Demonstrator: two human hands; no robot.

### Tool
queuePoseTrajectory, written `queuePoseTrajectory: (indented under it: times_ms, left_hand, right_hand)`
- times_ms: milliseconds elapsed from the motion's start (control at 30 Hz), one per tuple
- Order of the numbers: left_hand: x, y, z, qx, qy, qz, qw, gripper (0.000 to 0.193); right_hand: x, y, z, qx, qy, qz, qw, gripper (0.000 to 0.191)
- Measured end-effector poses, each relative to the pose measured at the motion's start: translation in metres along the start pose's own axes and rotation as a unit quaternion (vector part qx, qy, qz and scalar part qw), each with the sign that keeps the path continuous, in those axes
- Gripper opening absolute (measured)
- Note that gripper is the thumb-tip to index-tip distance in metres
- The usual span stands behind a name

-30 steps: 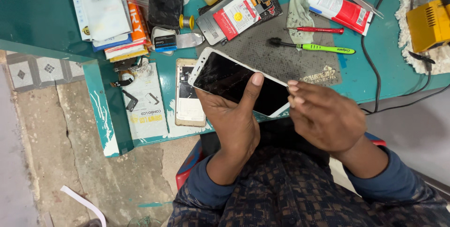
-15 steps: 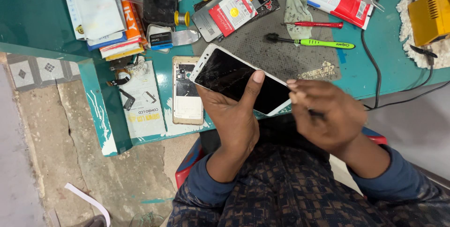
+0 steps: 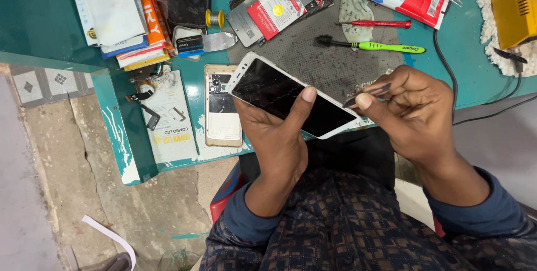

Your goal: The person repairs a disassembled smartphone at a workbench. They unscrew components with a screwdriver, pour liquid from a dark bottle onto the phone's internals, scrub it with a toothbrush, handle the frame and battery, and later work on the screen and frame edges with a metal tool.

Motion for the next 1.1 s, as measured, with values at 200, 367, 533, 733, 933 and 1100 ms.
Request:
queuePoseTrajectory:
  times_ms: [200,367,533,733,933,1100]
  left_hand:
    - [0.003,-0.005,-0.003,0.000,-0.018,0.013,1.000,0.070]
    - [0.006,-0.008,-0.006,0.005,-0.019,0.017,1.000,0.071]
    - [0.006,-0.008,-0.008,0.003,-0.019,0.020,1.000,0.072]
    - [0.002,-0.008,-0.009,0.001,-0.046,0.040,0.998,0.072]
    - [-0.001,-0.007,-0.005,0.013,-0.040,0.051,0.998,0.071]
    - [-0.001,-0.006,-0.004,-0.017,-0.022,0.044,0.999,0.068]
  right_hand:
    - [-0.001,-0.001,0.000,0.010,0.025,-0.014,1.000,0.019]
    - [-0.003,-0.001,0.000,0.013,0.031,-0.019,0.999,0.025]
    - [0.006,0.007,0.001,0.009,0.040,-0.024,0.999,0.026]
    - [0.014,0.014,0.017,0.019,-0.179,0.063,0.982,0.013]
    - [0.012,0.019,0.028,-0.013,-0.328,0.113,0.938,0.019]
    - [0.024,0.018,0.026,-0.033,-0.346,0.156,0.924,0.022]
Point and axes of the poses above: each hand's wrist, its own z-axis away from the middle knuckle, its own y-axis out of the palm, x = y × z, the point moved 1 cm from there along -z, towards the middle knuckle, and after that the axes turned 13 degrees about -x, right-handed, at the moved point
